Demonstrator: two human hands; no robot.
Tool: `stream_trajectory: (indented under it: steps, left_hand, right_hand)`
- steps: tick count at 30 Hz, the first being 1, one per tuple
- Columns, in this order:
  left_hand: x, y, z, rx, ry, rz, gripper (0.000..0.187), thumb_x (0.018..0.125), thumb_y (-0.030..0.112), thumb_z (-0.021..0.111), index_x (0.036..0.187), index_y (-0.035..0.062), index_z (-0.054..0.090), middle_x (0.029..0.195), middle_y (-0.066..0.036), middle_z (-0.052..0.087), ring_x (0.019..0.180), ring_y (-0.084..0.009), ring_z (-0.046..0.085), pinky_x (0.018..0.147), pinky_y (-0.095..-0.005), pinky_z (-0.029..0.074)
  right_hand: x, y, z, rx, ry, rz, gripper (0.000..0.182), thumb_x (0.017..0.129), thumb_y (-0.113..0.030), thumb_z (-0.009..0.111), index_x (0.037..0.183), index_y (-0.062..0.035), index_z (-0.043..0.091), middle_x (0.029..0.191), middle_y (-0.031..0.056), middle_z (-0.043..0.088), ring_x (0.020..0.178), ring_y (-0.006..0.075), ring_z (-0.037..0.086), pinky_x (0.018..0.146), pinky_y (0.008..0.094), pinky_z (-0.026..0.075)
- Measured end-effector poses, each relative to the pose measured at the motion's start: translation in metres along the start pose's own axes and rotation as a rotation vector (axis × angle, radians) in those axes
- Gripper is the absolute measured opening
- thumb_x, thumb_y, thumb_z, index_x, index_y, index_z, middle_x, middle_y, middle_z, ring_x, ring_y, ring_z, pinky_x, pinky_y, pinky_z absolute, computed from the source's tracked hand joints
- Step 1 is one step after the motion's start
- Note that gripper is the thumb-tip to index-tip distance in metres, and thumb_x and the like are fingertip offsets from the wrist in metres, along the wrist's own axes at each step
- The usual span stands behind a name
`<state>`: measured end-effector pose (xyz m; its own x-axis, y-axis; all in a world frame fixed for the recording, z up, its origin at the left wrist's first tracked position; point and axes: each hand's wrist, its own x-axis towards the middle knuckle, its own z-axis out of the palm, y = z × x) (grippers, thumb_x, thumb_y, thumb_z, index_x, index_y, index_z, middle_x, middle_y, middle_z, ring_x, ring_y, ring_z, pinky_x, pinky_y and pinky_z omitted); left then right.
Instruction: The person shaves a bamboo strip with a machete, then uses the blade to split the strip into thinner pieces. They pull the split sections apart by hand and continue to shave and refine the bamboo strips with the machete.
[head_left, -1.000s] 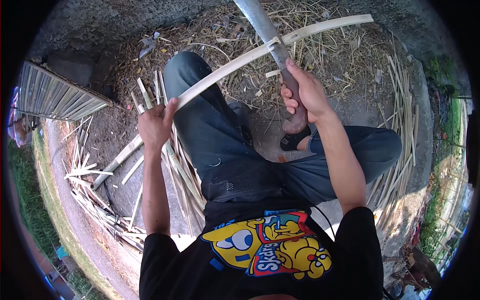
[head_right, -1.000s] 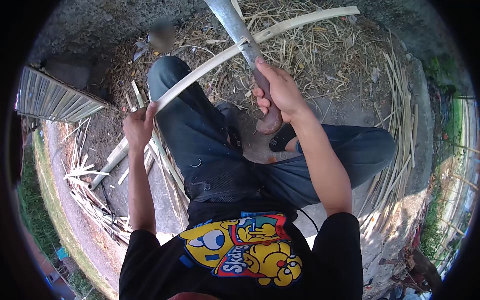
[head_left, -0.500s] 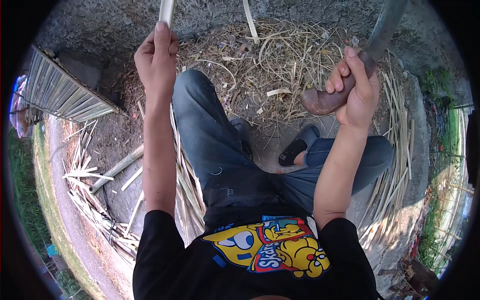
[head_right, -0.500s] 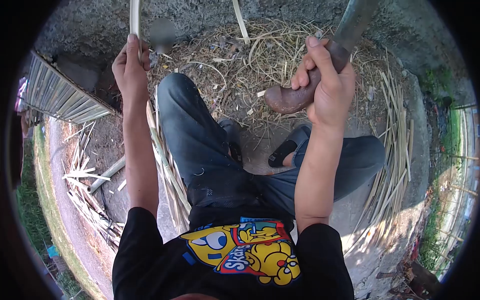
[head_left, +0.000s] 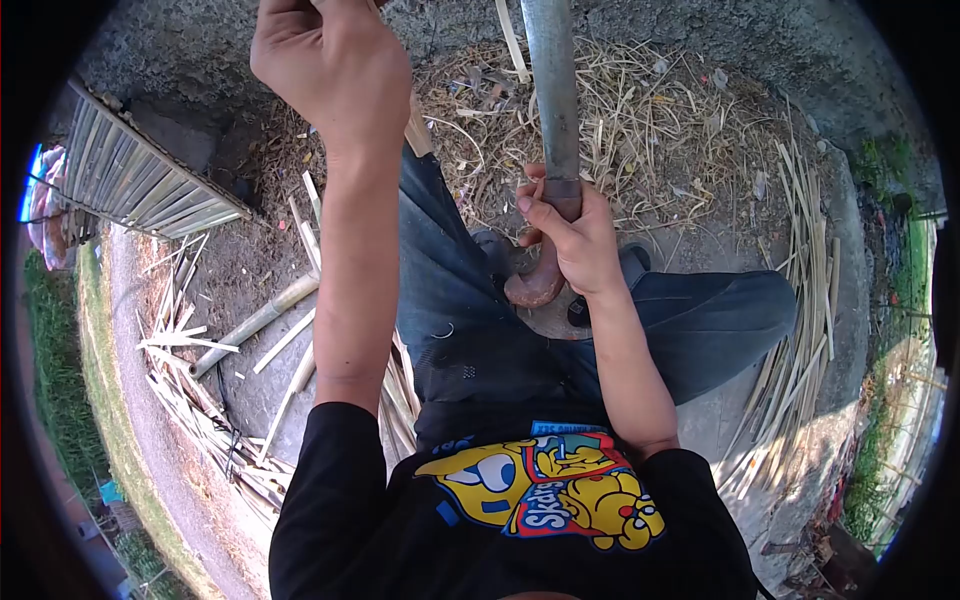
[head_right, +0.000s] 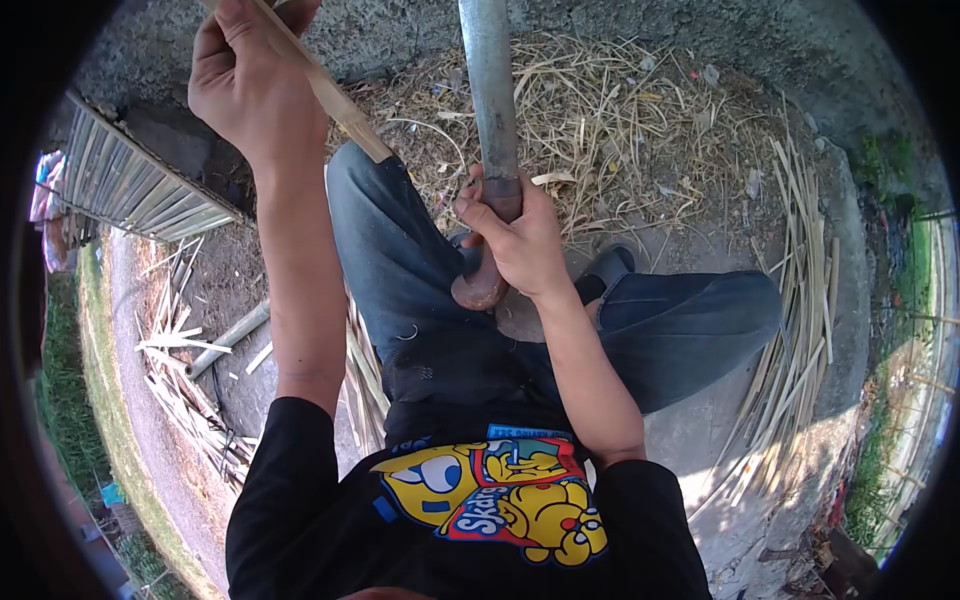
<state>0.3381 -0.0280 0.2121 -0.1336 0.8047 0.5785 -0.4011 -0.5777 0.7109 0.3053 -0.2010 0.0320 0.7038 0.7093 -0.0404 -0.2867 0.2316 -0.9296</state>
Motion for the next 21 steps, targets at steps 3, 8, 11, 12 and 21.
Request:
stream_trajectory:
  steps: [3,8,11,12,21]
  left_hand:
    - [0.001,0.016,-0.001,0.236,0.569,-0.188,0.052,0.107,0.049,0.04,0.071,0.012,0.039,0.057,0.0,0.035,0.043,-0.0091,0.034,0.04,-0.0258,0.033]
    - [-0.08,-0.059,-0.133,-0.042,-0.505,-0.465,0.028,0.103,0.019,0.058,0.106,-0.0083,0.058,0.1,-0.02,0.073,0.088,-0.0179,0.072,0.08,-0.0297,0.058]
    - [-0.135,-0.088,-0.174,0.023,-0.482,-0.741,0.026,0.103,0.019,0.058,0.107,-0.0064,0.059,0.097,-0.015,0.073,0.087,-0.0162,0.071,0.074,-0.0273,0.057]
    - [-0.148,-0.089,-0.18,-0.004,-0.422,-0.893,0.027,0.104,0.021,0.058,0.107,-0.0059,0.059,0.097,-0.014,0.073,0.085,-0.0162,0.071,0.073,-0.0279,0.057]
    - [-0.078,-0.011,-0.257,0.141,-0.972,-0.731,0.029,0.1,0.016,0.061,0.121,-0.003,0.065,0.133,-0.019,0.061,0.129,-0.0271,0.055,0.106,-0.0405,0.044]
  right_hand:
    - [-0.003,0.008,0.01,0.067,0.02,-0.009,0.042,0.091,-0.015,0.073,0.126,0.0021,0.058,0.114,0.0083,0.065,0.094,0.0123,0.066,0.059,0.0256,0.059]
    - [0.003,0.016,0.021,0.211,0.107,-0.027,0.034,0.091,-0.017,0.074,0.117,0.0008,0.06,0.108,0.0092,0.068,0.089,0.0116,0.067,0.053,0.025,0.057]
    - [0.015,0.038,0.009,0.21,0.189,0.004,0.026,0.092,-0.014,0.073,0.11,0.0001,0.061,0.111,0.0136,0.07,0.087,0.0135,0.068,0.052,0.0245,0.056]
    - [0.02,0.041,0.008,0.223,0.239,-0.027,0.029,0.092,-0.017,0.073,0.113,-0.0003,0.062,0.111,0.0136,0.07,0.087,0.0125,0.068,0.053,0.024,0.055]
    - [0.082,0.077,-0.044,0.098,0.466,-0.128,0.024,0.085,0.001,0.074,0.103,0.0035,0.058,0.086,0.0091,0.064,0.062,0.015,0.064,0.055,0.0273,0.052]
